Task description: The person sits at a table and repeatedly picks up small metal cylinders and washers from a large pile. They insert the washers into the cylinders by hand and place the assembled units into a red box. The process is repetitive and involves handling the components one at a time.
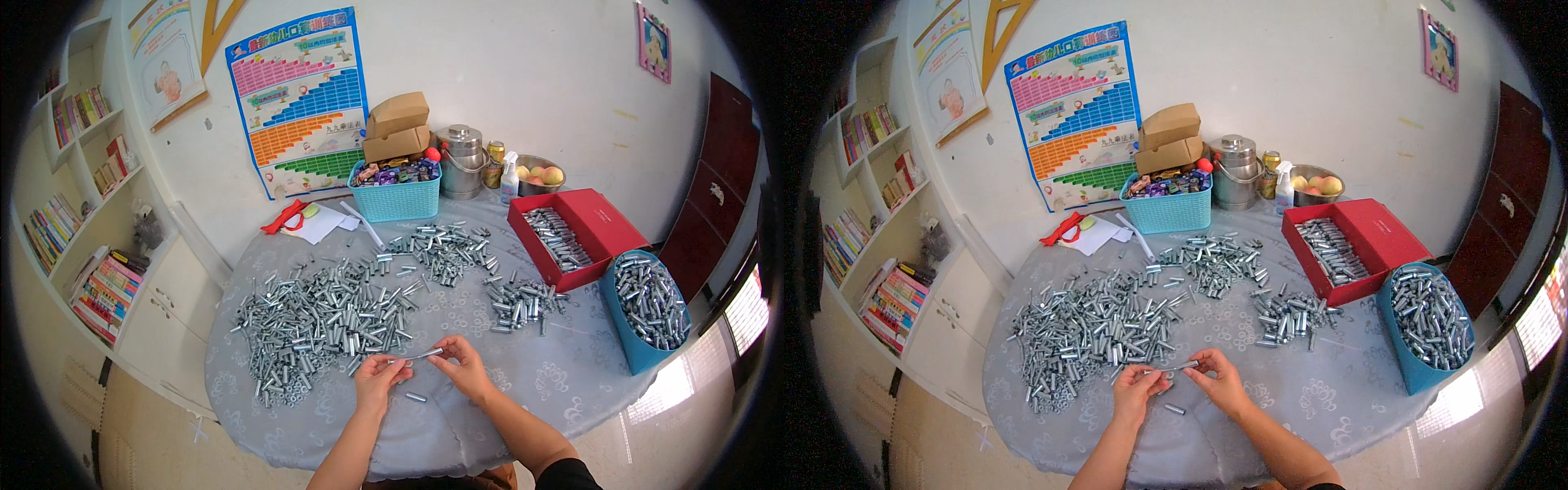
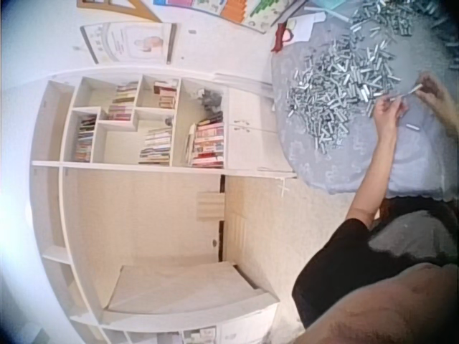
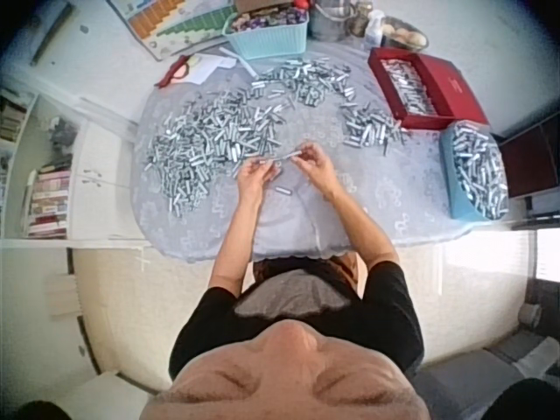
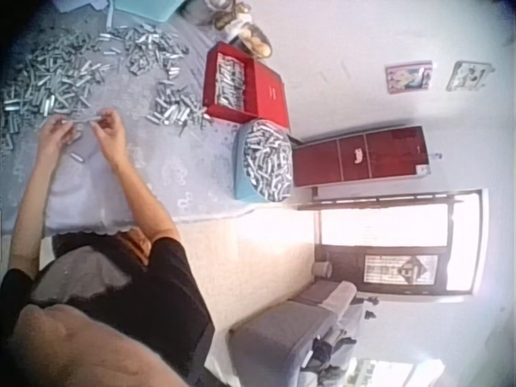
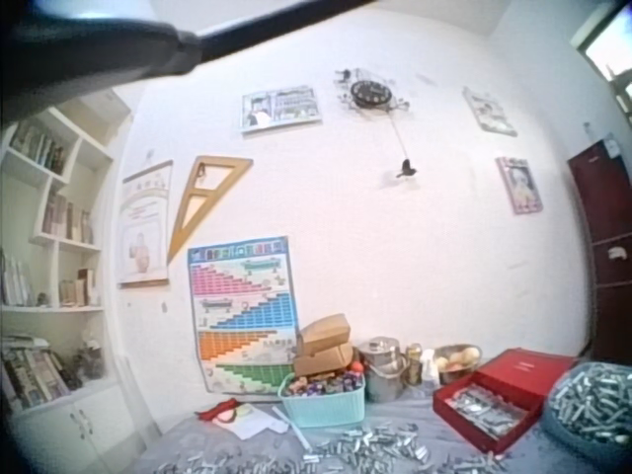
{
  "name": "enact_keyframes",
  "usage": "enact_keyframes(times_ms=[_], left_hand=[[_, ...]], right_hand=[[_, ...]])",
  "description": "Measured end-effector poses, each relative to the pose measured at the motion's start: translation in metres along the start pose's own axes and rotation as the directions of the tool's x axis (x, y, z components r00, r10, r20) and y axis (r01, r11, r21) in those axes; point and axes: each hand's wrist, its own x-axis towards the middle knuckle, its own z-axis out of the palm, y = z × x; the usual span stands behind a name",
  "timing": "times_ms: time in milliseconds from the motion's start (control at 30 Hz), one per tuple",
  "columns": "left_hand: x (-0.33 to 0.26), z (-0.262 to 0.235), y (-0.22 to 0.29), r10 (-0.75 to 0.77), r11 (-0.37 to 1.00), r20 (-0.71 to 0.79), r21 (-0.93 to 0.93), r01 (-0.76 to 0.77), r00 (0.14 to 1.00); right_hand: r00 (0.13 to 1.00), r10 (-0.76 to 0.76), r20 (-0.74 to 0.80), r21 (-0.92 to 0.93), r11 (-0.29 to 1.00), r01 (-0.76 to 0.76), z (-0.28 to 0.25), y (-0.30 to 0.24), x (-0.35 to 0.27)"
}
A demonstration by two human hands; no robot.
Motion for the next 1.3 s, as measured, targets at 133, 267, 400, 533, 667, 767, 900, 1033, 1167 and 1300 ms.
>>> enact_keyframes(times_ms=[133, 267, 400, 533, 667, 767, 900, 1033, 1167, 1300], left_hand=[[-0.001, 0.000, 0.003, -0.011, 0.999, 0.004, 0.053, 0.010, 1.000], [-0.001, -0.001, 0.002, -0.027, 0.997, 0.007, 0.075, 0.026, 1.000], [-0.002, -0.001, 0.003, -0.034, 0.989, 0.003, 0.144, 0.034, 0.999], [-0.005, 0.004, 0.004, -0.042, 0.986, 0.006, 0.161, 0.041, 0.999], [-0.004, 0.001, 0.003, -0.050, 0.983, 0.010, 0.178, 0.048, 0.999], [-0.003, -0.003, 0.001, -0.087, 0.986, 0.014, 0.146, 0.084, 0.996], [-0.003, -0.005, 0.003, -0.141, 0.983, 0.034, 0.120, 0.136, 0.989], [-0.006, 0.000, 0.003, -0.174, 0.966, 0.078, 0.205, 0.155, 0.982], [-0.006, 0.000, -0.004, -0.209, 0.950, 0.190, 0.274, 0.152, 0.959], [-0.003, -0.003, -0.010, -0.151, 0.957, 0.244, 0.279, 0.080, 0.958]], right_hand=[[1.000, 0.010, -0.016, -0.013, 1.000, -0.010, -0.001, 0.001, 0.000], [1.000, 0.005, -0.012, 0.007, 1.000, -0.005, -0.002, -0.001, 0.000], [1.000, 0.031, 0.002, 0.012, 0.999, -0.031, -0.002, -0.006, -0.001], [0.999, 0.054, -0.009, 0.021, 0.998, -0.054, -0.003, -0.004, -0.001], [0.999, 0.053, -0.011, 0.063, 0.997, -0.052, -0.005, 0.000, 0.000], [0.999, 0.048, -0.007, 0.017, 0.999, -0.048, -0.004, -0.005, -0.001], [0.999, 0.038, 0.005, -0.013, 0.999, -0.038, -0.005, -0.006, -0.001], [0.998, 0.021, 0.065, -0.192, 0.981, -0.009, -0.005, -0.005, -0.004], [0.996, -0.043, 0.082, -0.297, 0.953, 0.066, -0.003, -0.004, -0.005], [0.975, -0.194, 0.113, -0.314, 0.924, 0.220, -0.004, -0.006, -0.002]])
